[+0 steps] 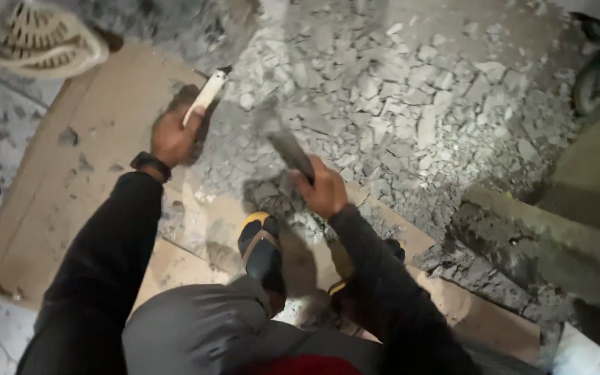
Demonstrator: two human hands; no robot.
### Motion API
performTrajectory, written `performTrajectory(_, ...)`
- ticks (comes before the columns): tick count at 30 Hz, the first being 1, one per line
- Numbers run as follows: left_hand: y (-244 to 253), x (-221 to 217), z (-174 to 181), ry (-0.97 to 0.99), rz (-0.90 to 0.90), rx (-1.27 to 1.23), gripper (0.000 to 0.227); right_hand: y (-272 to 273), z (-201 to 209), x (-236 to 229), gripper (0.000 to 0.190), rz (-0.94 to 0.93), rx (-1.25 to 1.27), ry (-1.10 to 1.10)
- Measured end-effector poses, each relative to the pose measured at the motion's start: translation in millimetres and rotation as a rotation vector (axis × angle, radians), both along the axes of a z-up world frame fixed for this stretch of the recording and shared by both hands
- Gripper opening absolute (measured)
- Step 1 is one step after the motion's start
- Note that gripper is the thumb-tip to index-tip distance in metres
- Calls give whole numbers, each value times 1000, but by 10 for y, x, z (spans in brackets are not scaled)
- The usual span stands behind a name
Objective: Breaking up concrete on the floor using a hammer and a chisel
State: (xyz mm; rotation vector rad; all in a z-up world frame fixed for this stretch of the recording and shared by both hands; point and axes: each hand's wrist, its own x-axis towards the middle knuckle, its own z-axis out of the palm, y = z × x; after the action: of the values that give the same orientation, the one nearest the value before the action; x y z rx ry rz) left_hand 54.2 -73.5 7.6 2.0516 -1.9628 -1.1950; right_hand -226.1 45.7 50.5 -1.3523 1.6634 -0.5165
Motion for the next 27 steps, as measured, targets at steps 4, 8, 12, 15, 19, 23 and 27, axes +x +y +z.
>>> performTrajectory(4, 102, 95, 342, -145, -47, -56, 51, -462, -202, 232, 58, 356, 41, 46)
performTrajectory(8, 262, 498, -243, -287, 40, -108, 50, -846, -606, 244, 47, 556, -64, 429)
performTrajectory(12, 338, 268, 437, -185, 16, -121, 47, -921, -962, -63, 56, 616, -125, 509)
performTrajectory(15, 389, 317, 269, -362, -52, 47, 58, -978, -959, -279, 51, 425, 41, 550)
performTrajectory(19, 663, 506, 15, -261, -76, 28, 42, -845, -854, -292, 59, 238, -30, 498)
performTrajectory(23, 593, 384, -36, -206, 10, 35, 40, -833, -259, 21, 59, 376, -19, 438)
performTrajectory(27, 428, 243, -130, -209, 89, 13, 42, -931, -514, 220, 49, 742, -149, 623)
